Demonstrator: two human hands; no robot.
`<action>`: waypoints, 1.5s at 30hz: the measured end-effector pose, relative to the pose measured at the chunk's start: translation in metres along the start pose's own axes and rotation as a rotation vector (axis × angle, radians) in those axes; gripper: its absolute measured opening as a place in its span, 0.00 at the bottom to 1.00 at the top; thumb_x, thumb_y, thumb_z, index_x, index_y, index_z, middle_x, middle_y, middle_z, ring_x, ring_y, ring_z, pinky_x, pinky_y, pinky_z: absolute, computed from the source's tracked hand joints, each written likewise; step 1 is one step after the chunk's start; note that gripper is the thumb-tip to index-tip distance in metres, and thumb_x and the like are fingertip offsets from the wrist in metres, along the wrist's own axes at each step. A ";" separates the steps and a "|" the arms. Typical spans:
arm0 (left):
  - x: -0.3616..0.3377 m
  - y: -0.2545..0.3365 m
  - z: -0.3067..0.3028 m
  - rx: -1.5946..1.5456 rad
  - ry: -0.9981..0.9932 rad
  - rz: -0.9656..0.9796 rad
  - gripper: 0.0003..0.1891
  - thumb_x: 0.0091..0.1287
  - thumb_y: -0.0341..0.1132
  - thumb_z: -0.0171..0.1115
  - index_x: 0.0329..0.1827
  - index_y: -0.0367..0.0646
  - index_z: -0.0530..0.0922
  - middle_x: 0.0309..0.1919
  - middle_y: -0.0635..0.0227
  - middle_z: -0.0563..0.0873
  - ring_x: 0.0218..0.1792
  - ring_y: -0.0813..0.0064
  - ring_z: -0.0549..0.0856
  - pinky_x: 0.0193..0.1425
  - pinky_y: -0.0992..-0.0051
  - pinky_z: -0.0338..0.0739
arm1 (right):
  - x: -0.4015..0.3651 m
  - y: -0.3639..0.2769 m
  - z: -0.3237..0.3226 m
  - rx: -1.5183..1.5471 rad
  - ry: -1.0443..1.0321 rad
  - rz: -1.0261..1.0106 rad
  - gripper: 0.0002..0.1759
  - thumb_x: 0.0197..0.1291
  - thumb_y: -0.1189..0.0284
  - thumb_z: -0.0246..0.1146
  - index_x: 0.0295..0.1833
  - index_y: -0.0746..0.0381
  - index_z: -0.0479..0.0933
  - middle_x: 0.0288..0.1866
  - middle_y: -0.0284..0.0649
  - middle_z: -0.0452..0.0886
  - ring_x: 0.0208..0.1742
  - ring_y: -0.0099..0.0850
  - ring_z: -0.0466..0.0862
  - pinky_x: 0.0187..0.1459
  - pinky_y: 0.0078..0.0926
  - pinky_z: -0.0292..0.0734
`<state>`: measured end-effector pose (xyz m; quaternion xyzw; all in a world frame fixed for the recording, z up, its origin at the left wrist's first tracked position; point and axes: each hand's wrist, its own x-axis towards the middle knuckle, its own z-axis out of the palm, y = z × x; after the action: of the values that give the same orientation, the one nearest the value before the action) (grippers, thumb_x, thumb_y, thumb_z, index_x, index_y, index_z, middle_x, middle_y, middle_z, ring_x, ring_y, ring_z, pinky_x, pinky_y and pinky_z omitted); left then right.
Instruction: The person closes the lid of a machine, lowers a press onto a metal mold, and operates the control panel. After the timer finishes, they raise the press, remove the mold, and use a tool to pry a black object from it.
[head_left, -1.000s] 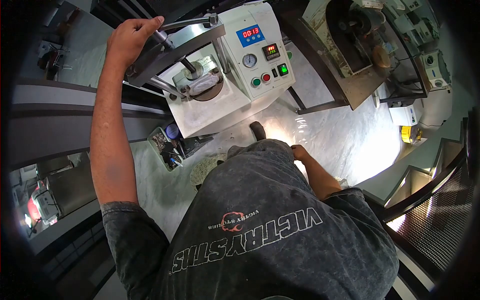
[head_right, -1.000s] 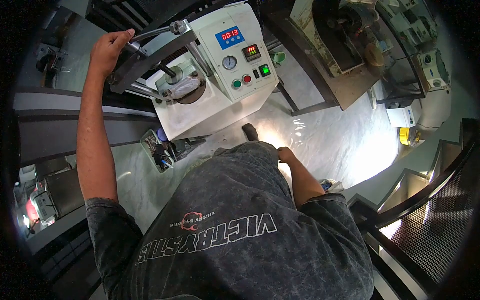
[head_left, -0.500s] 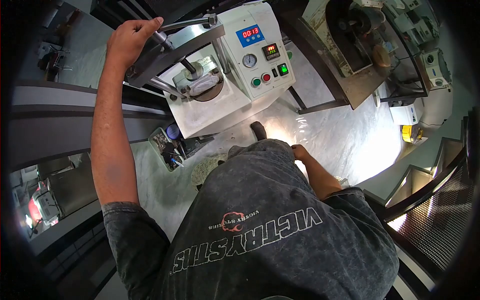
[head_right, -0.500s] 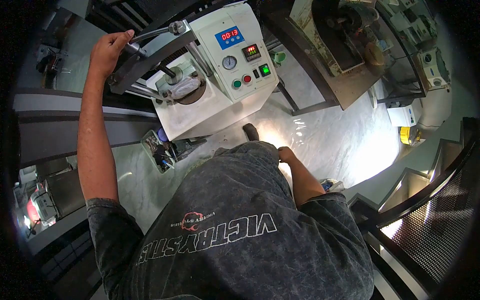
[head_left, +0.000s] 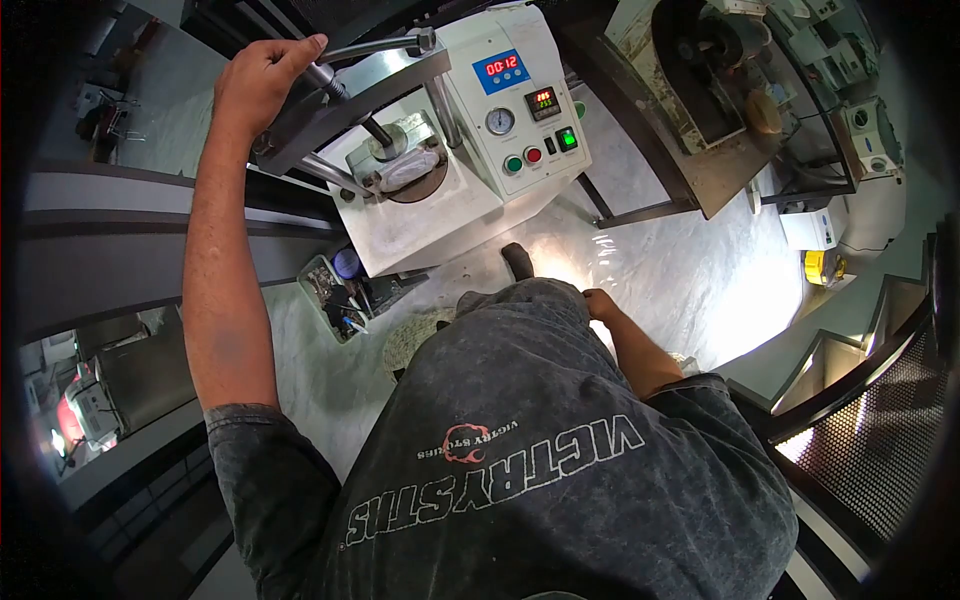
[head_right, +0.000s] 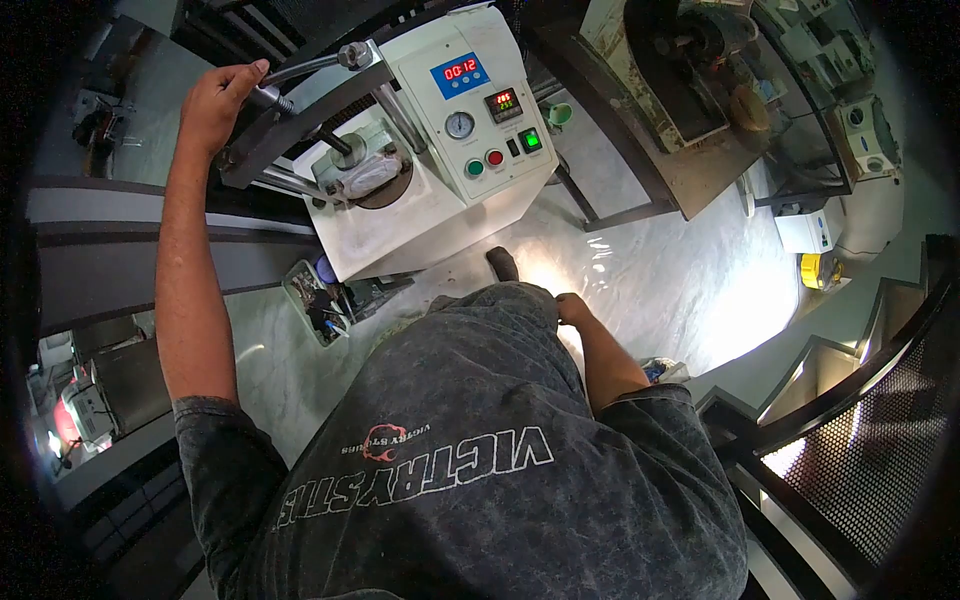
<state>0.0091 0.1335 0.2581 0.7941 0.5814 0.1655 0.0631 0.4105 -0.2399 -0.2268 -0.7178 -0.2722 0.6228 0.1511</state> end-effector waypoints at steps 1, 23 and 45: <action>0.000 0.000 0.000 0.000 0.000 0.000 0.35 0.57 0.72 0.57 0.40 0.46 0.89 0.34 0.61 0.89 0.41 0.60 0.87 0.49 0.64 0.77 | -0.001 -0.002 0.000 0.008 -0.001 0.002 0.15 0.61 0.70 0.62 0.46 0.71 0.82 0.30 0.41 0.82 0.24 0.28 0.79 0.25 0.27 0.74; 0.000 0.001 0.000 0.002 -0.004 -0.005 0.36 0.57 0.73 0.57 0.40 0.47 0.89 0.33 0.61 0.89 0.40 0.60 0.87 0.48 0.63 0.77 | -0.002 -0.005 -0.001 -0.052 -0.014 0.000 0.17 0.59 0.69 0.64 0.47 0.72 0.82 0.33 0.44 0.84 0.27 0.31 0.82 0.29 0.29 0.79; 0.000 -0.001 0.001 -0.030 0.014 0.008 0.35 0.56 0.72 0.58 0.40 0.46 0.89 0.34 0.60 0.89 0.41 0.59 0.87 0.48 0.63 0.77 | -0.001 -0.006 0.000 -0.068 0.000 0.004 0.16 0.60 0.71 0.63 0.48 0.71 0.82 0.32 0.42 0.84 0.26 0.30 0.81 0.27 0.29 0.77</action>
<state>0.0081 0.1343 0.2570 0.7943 0.5761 0.1798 0.0703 0.4095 -0.2351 -0.2227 -0.7230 -0.2918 0.6136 0.1254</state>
